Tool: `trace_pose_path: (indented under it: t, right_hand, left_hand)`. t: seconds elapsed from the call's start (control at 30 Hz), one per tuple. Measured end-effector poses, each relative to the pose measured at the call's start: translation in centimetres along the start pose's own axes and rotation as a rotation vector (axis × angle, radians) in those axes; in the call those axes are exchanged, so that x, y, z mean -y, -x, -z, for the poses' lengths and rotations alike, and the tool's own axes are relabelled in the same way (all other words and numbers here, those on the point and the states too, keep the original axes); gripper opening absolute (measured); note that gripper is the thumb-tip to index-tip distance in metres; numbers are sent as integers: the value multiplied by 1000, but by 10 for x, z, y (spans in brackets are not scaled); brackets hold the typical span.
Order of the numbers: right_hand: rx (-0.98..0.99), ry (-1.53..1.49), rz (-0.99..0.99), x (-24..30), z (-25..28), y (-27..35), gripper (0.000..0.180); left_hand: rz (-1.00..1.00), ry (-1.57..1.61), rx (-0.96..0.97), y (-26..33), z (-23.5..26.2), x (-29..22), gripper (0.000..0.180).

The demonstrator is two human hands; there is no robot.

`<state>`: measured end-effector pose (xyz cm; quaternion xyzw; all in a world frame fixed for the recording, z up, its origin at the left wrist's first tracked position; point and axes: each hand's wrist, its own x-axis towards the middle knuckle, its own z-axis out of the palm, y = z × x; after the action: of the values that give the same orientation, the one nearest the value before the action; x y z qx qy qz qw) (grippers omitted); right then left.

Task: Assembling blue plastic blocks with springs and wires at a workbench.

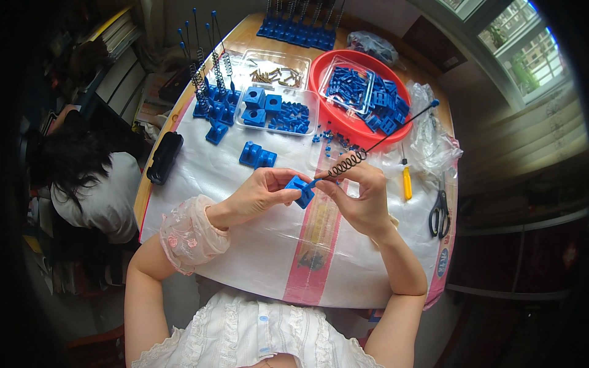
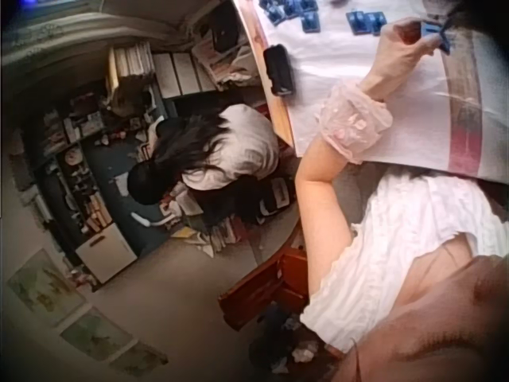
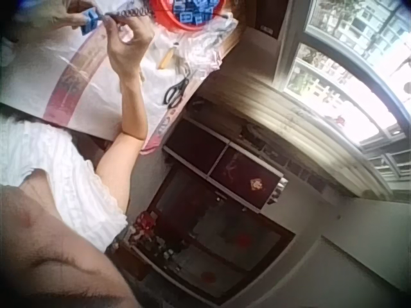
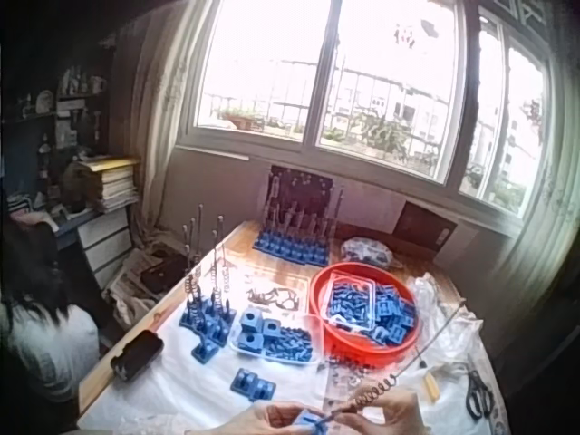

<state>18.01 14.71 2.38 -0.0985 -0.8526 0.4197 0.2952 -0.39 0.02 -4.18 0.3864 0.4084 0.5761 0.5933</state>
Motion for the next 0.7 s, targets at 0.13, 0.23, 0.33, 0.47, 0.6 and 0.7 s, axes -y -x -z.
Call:
trace_pose_path:
  t: [0.13, 0.23, 0.33, 0.47, 0.6, 0.7]
  right_hand:
    - [4, 31, 47, -2, 0, -2, 17]
    - [8, 9, 47, -1, 0, -3, 18]
    - [15, 16, 52, 0, 0, -4, 18]
    - [36, 77, 74, -1, -1, -4, 18]
    - [36, 109, 54, 1, -1, -3, 19]
    - [53, 145, 83, 4, -2, -4, 19]
  left_hand:
    - [-75, -38, -75, 1, -1, 5, 34]
    - [-124, -42, -88, 1, -2, 4, 34]
    - [-114, -108, -102, 1, -1, 6, 36]
    - [-196, -73, -100, -1, -5, 10, 30]
    - [-170, -31, -52, -1, -7, 8, 32]
    - [-153, -19, -38, -2, -5, 11, 33]
